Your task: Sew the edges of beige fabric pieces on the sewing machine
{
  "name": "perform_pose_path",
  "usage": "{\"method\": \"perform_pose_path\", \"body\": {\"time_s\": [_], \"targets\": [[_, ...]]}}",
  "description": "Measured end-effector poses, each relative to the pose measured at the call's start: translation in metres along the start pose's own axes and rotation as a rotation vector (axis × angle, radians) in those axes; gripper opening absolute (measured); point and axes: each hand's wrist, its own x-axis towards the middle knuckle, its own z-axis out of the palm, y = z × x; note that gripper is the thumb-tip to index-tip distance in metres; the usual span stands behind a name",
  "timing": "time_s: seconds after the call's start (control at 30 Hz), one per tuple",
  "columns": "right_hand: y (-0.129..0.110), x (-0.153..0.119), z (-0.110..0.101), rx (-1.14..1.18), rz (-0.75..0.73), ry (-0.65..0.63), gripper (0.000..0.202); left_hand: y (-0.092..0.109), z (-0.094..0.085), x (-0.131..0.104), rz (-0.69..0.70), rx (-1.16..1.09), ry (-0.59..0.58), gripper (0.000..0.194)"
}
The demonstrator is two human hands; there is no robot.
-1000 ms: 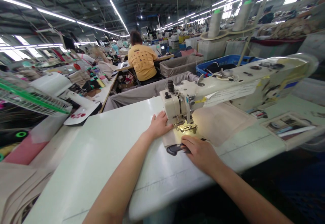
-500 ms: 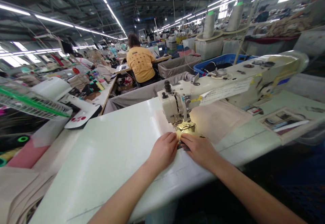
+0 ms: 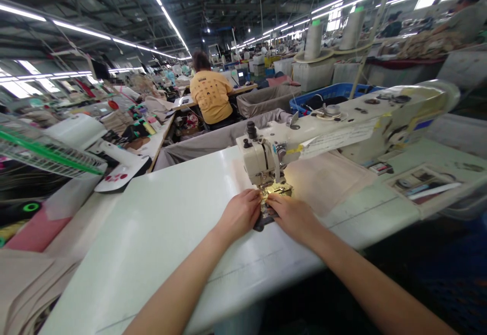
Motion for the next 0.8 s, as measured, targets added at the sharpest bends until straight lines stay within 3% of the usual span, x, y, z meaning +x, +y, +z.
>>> {"method": "perform_pose_path", "body": {"time_s": [0.2,0.63,0.8], "targets": [[-0.001,-0.003,-0.001,0.016,0.017,0.004,0.027,-0.009,-0.002,0.005,0.01,-0.02,-0.006,0.029],[0.002,-0.009,0.008,0.086,0.023,0.035,0.037,-0.012,0.011,0.001,0.008,-0.037,0.137,0.028],[0.005,-0.01,0.011,0.114,0.025,0.064,0.035,-0.012,0.011,0.0,0.021,-0.04,0.142,0.028]]}}
